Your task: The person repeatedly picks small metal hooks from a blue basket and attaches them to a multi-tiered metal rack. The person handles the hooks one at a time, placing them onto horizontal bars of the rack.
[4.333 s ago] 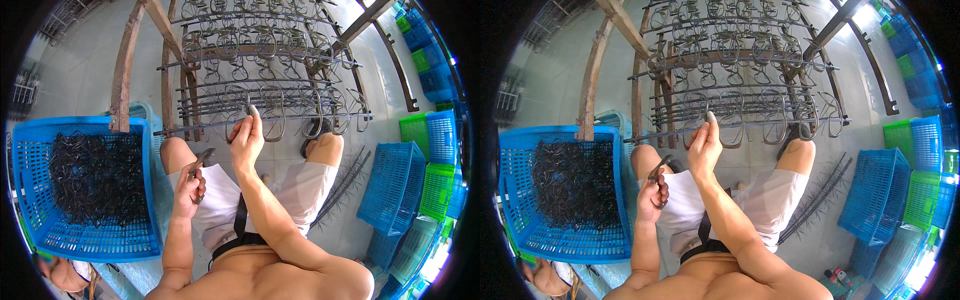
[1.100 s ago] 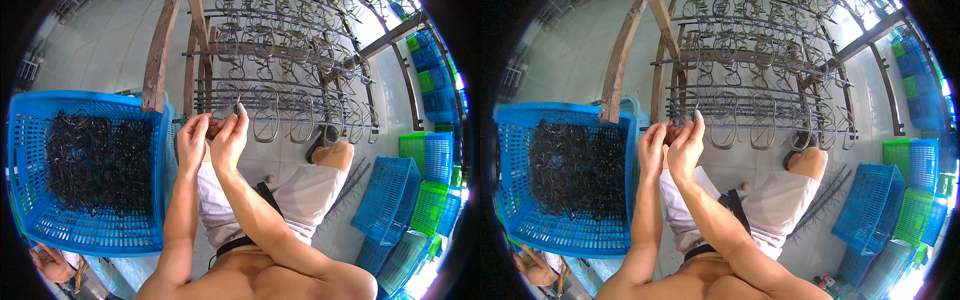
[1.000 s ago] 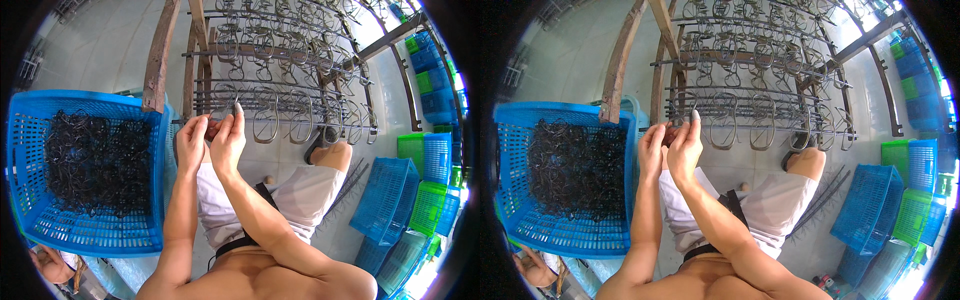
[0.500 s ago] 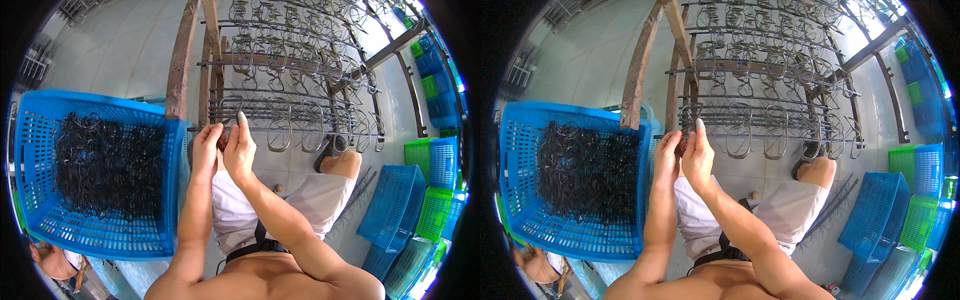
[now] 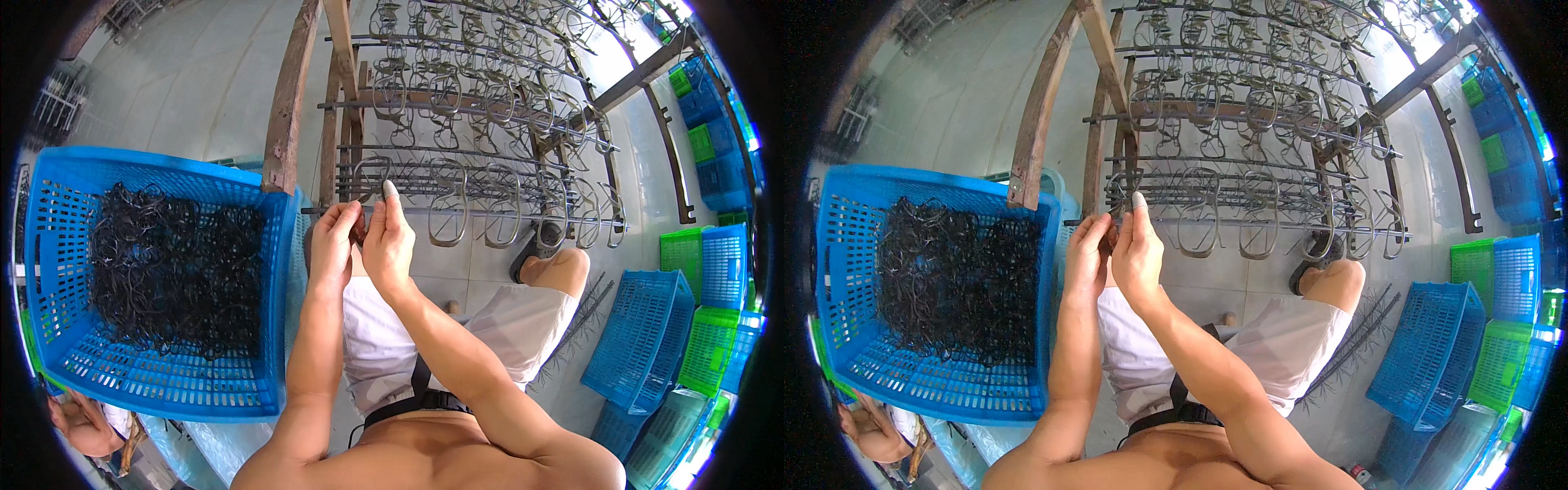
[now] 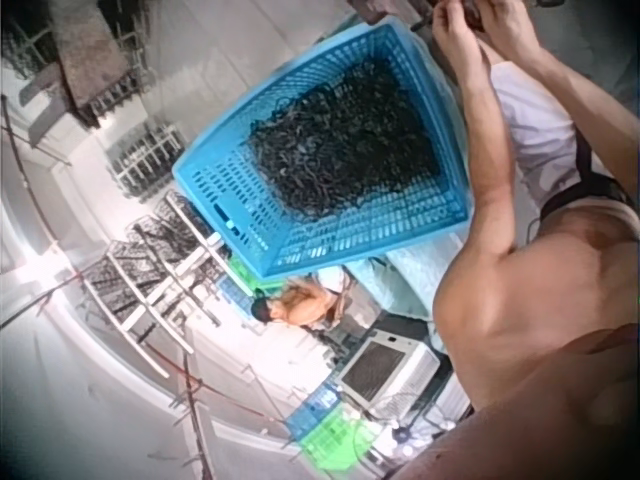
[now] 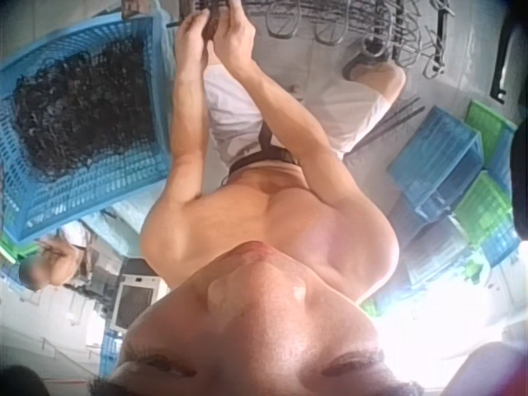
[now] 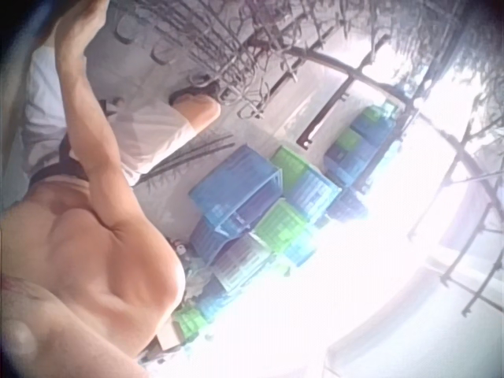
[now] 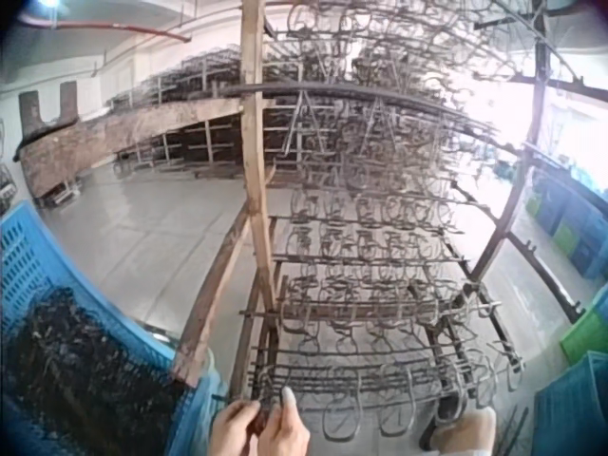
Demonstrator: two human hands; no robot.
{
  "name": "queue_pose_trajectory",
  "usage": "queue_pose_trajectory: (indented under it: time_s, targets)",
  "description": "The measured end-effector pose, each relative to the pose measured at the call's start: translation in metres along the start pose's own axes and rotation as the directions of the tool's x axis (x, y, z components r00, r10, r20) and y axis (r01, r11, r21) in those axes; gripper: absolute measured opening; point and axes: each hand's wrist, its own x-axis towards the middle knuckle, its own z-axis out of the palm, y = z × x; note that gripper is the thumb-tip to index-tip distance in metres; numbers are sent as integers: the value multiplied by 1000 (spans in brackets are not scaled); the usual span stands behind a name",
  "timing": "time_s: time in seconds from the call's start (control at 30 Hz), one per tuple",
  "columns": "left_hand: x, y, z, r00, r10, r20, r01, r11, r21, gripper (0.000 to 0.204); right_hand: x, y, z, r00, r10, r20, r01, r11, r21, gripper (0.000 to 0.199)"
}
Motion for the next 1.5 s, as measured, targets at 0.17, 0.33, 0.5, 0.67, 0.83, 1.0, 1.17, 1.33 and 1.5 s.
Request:
queue_pose_trajectory:
  time_s: [0.17, 0.33, 0.5, 0.67, 0.83, 1.0, 1.17, 1.33, 1.5]
  targets:
    - [2, -7, 4, 999, 5, 44, -4, 1000, -14, 11, 0, 4, -6, 997, 78, 7, -78, 993, 85, 35]
    - [2, -5, 5, 1000, -4, 11, 4, 997, 74, 11, 1, 25, -5, 991, 135, -13, -130, 975, 178, 34]
    - [-17, 17, 12, 997, -17, 74, 2, 981, 195, 20, 1, 10, -20, 968, 234, 89, -250, 935, 252, 24]
    - [-22, 53, -76, 886, 463, -25, -271, 561, 783, 32, -41, 35, -27, 974, 108, 199, -122, 990, 63, 24]
    - [-10, 86, -257, 572, 649, -501, 344, 364, 865, 38, -81, 96, -39, 873, 334, 355, -292, 942, -168, 37]
    - [26, 114, -275, 479, 837, -264, 574, -71, 816, 62, -80, 130, -67, 656, 538, 529, -252, 817, -519, 53]
    - [84, 141, -259, 551, 664, -506, 487, 237, 841, 50, -70, 113, -93, 721, 457, 522, -256, 874, -412, 43]
    - [92, 165, -279, 668, 610, -426, 705, -336, 624, 34, -33, 29, -100, 555, 634, 538, -269, 749, -605, 46]
    - [80, 170, -294, 737, 462, -493, 634, -222, 741, 57, -9, -15, -133, 928, 240, 285, -25, 804, -594, 29]
